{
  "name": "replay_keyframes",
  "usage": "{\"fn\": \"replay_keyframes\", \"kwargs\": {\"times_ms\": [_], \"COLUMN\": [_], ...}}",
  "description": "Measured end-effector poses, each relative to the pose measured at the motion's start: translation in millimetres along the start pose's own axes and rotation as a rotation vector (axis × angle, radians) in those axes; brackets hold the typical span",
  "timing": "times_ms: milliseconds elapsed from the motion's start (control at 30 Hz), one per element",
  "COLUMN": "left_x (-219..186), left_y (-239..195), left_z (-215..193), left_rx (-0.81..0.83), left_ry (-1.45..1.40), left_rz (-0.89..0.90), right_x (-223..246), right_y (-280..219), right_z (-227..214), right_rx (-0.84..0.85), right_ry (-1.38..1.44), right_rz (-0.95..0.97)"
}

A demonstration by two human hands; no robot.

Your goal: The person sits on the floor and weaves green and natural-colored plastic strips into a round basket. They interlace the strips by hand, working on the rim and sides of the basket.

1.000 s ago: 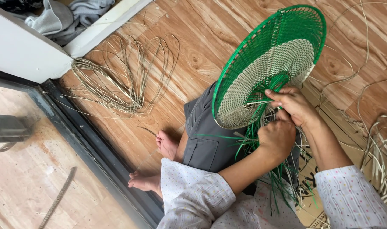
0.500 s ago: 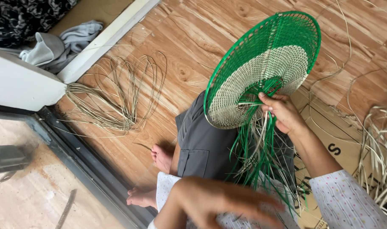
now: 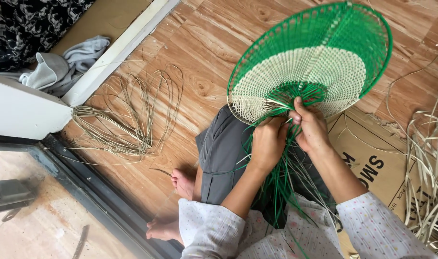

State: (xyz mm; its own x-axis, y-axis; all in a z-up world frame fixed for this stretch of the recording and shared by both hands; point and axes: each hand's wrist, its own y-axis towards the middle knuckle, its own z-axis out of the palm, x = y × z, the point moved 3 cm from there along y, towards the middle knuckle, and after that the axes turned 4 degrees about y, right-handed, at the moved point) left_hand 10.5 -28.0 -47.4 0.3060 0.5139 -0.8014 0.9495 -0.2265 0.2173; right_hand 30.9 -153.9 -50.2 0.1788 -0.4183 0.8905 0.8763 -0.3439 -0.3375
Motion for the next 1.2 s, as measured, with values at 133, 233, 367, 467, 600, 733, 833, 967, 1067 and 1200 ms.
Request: {"fn": "replay_keyframes", "kwargs": {"times_ms": [133,233,367,467,600,733,833,967,1067,1200], "left_x": [1,-10,4,6,-27,-74,-26,8,13,8], "left_y": [-4,-14,-18,-30,-48,-28,-12,6,11,2], "left_z": [13,23,51,64,24,-99,-101,-75,-59,-51], "left_rx": [0.018,0.033,0.037,0.040,0.375,0.322,0.073,0.037,0.031,0.306], "left_ry": [0.256,0.434,0.456,0.482,0.557,0.178,0.223,0.023,0.059,-0.143], "left_rz": [0.037,0.083,0.045,0.046,0.085,0.071,-0.070,-0.078,-0.087,-0.310], "right_x": [-13,-32,-36,-33,-3,-7,7,1,-1,-12], "right_y": [9,28,36,42,23,24,1,-27,-37,-33], "right_z": [-10,-24,-34,-36,-16,-23,-3,7,4,6], "right_rx": [-0.027,-0.041,-0.009,0.023,0.028,0.072,0.125,0.130,0.136,0.182], "right_ry": [-0.122,-0.243,-0.181,-0.144,-0.061,-0.049,-0.018,-0.064,-0.047,-0.114], "right_rz": [-0.004,-0.028,-0.008,0.008,0.057,0.091,0.129,0.138,0.123,0.011]}}
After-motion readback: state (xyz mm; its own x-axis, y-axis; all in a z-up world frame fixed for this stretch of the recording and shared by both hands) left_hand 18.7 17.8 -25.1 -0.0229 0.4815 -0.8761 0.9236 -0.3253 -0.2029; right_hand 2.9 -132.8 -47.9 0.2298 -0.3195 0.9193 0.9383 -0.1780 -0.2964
